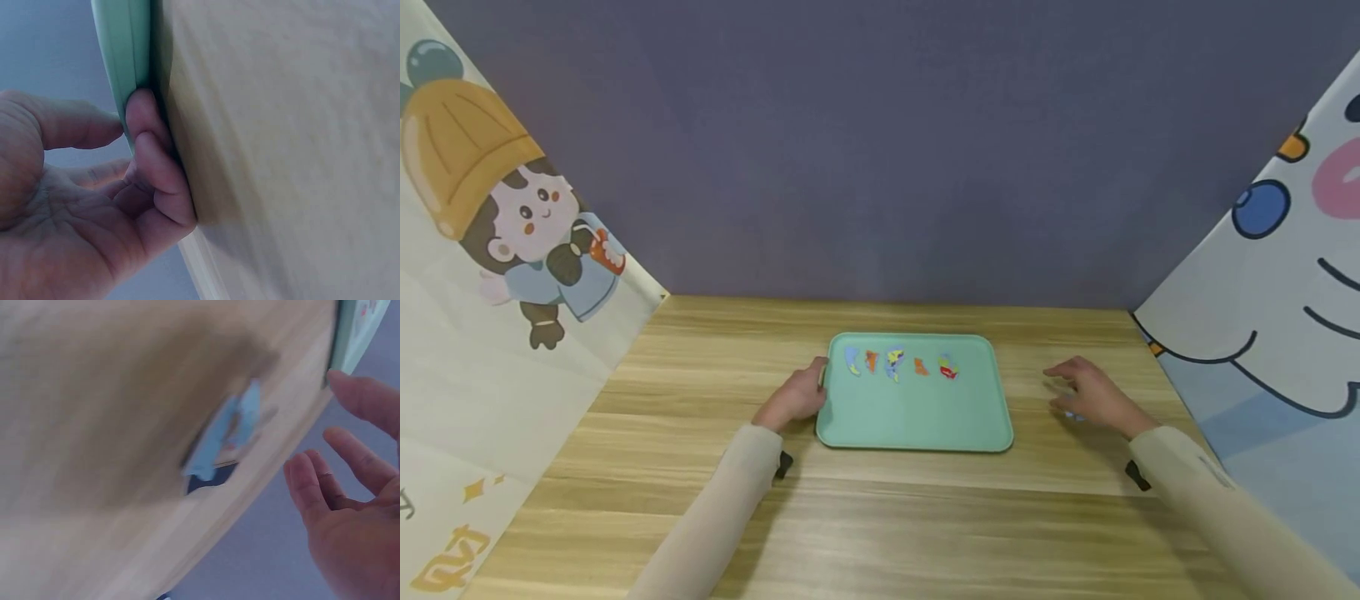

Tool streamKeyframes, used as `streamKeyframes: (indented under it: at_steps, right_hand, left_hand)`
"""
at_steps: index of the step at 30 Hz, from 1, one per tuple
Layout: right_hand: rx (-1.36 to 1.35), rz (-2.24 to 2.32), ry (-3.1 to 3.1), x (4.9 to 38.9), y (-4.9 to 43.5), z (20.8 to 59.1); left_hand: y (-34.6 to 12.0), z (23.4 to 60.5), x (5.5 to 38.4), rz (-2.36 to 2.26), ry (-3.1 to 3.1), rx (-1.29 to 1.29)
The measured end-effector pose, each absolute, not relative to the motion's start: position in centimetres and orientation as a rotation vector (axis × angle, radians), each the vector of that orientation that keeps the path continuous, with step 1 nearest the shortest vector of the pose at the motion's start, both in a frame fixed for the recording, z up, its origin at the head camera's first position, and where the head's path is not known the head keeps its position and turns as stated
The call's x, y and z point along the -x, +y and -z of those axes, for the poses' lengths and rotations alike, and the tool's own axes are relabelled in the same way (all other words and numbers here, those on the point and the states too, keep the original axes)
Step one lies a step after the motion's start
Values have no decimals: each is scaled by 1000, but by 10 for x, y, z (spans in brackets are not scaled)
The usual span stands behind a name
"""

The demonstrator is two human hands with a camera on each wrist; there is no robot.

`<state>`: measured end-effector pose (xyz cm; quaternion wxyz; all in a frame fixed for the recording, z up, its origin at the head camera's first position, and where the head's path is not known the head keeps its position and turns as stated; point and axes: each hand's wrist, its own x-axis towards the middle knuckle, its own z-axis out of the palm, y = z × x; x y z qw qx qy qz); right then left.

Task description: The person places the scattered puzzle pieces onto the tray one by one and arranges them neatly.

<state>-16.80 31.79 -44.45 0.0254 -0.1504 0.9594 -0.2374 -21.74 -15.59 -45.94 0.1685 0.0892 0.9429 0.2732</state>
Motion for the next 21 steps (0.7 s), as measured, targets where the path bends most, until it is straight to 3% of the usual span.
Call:
streamKeyframes:
  at_steps: [21]
  right_hand:
    - [425,667,2993,140,342,466]
  left_hand:
    - [-157,460,218,-790,2684,-271]
